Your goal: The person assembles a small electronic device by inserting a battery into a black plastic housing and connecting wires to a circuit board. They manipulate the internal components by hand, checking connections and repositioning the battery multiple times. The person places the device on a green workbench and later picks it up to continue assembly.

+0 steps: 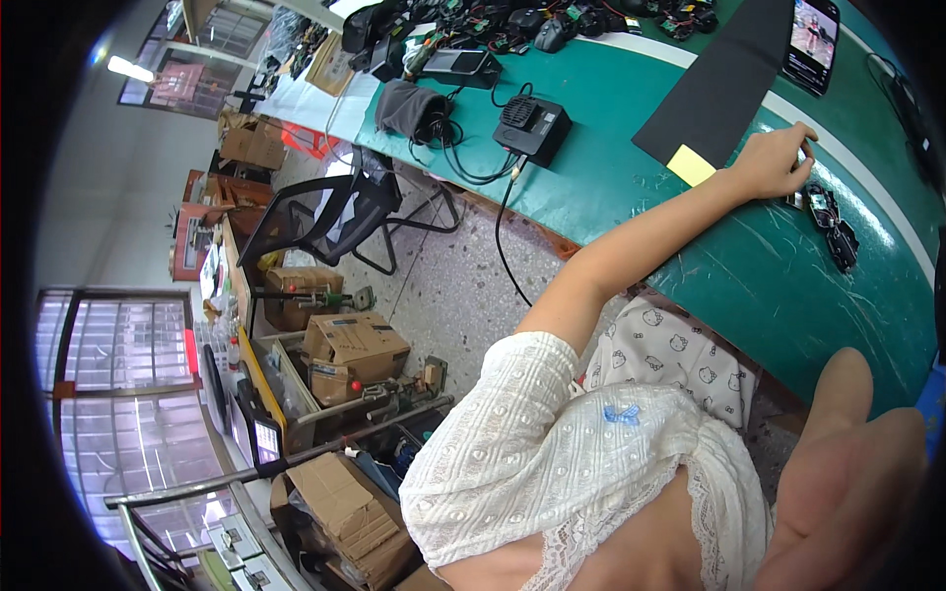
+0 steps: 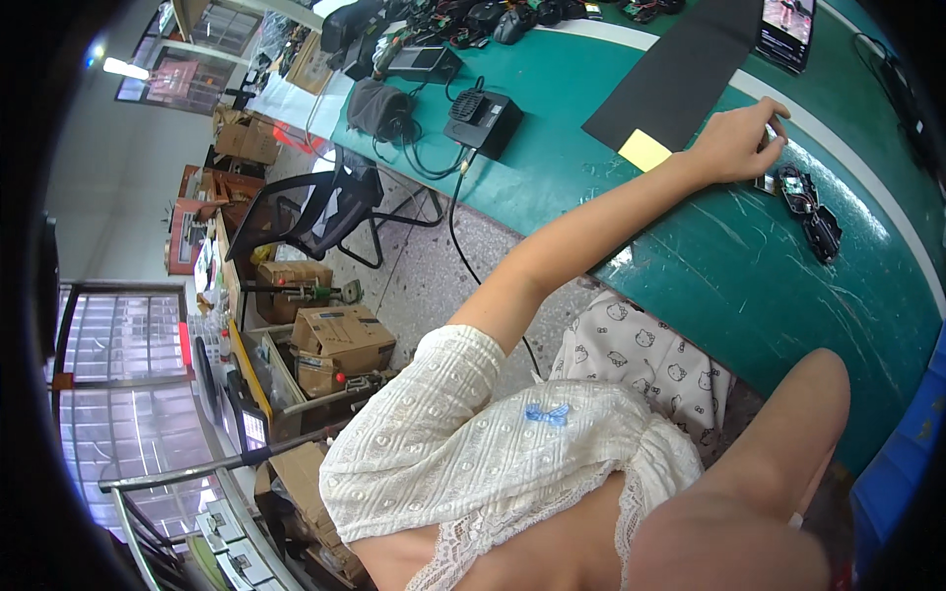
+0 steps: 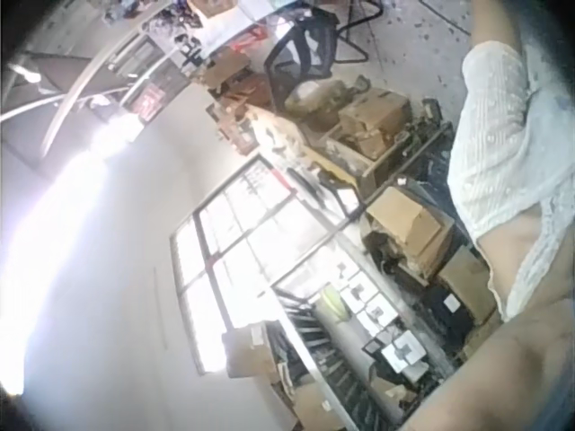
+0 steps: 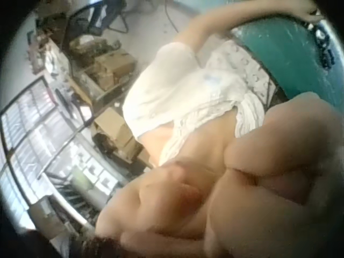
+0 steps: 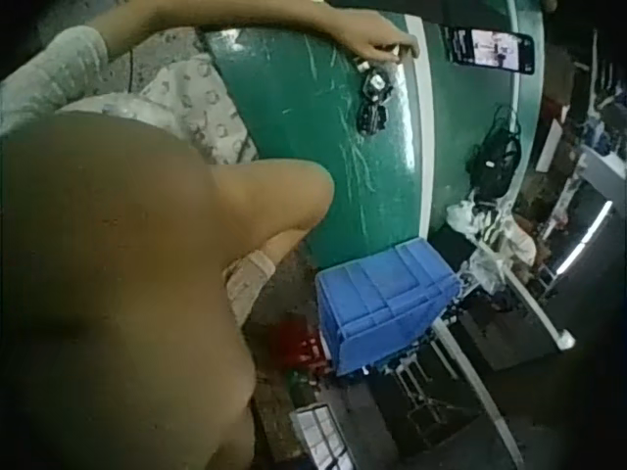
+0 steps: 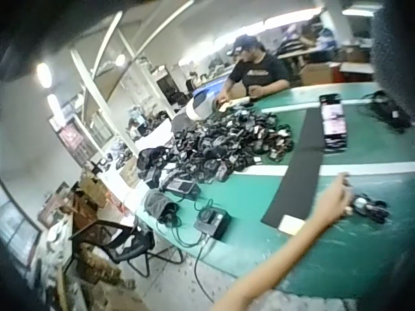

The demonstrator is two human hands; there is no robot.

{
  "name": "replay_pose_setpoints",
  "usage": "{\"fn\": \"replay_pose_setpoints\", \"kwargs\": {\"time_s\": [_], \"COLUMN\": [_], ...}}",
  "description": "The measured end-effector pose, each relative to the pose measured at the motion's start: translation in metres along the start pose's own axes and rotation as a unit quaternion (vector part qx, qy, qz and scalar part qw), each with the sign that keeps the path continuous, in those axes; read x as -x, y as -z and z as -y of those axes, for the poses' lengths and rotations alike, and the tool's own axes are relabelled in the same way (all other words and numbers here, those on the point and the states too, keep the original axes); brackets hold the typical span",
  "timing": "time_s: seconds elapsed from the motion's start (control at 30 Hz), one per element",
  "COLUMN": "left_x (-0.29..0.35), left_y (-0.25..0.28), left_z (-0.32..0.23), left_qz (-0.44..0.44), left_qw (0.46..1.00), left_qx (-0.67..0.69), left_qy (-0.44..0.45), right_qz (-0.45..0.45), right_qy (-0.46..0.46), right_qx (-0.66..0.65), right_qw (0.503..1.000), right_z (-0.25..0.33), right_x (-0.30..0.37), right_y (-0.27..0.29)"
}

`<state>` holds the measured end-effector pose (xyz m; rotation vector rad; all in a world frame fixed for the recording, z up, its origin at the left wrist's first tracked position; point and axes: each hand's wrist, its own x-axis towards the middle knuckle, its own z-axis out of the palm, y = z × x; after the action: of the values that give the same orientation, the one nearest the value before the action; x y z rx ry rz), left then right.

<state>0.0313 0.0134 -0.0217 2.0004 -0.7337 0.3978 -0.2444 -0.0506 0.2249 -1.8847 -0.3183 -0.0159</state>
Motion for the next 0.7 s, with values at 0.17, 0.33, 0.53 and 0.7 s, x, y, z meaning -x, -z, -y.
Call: {"fn": "replay_pose_setpoints", "kwargs": {"time_s": [0.17, 0.33, 0.53, 0.7], "left_x": [0.001, 0.0, -0.001, -0.001], "left_y": [-0.001, -0.005, 0.001, 0.002], "left_z": [-0.001, 0.001, 0.001, -0.005], "left_qz": [0.005, -0.001, 0.009, 0.007], "left_qw": [1.0, 1.0, 1.0, 1.0], "left_qx": [0.005, -0.006, 0.009, 0.012], "left_qy": [0.006, -0.006, 0.007, 0.008], "right_qz": [-0.017, -0.027, -0.044, -0.044], "right_qy": [-0.009, -0.025, -0.018, -0.011], "right_qx": [-0.002, 0.006, 0.022, 0.028], "right_qw": [1.0, 0.999, 0.999, 0.999], "right_z": [0.0, 0.0, -0.004, 0.003], "right_x": [0.004, 0.007, 0.004, 0.004], "right_y": [0.002, 0.003, 0.006, 0.007]}}
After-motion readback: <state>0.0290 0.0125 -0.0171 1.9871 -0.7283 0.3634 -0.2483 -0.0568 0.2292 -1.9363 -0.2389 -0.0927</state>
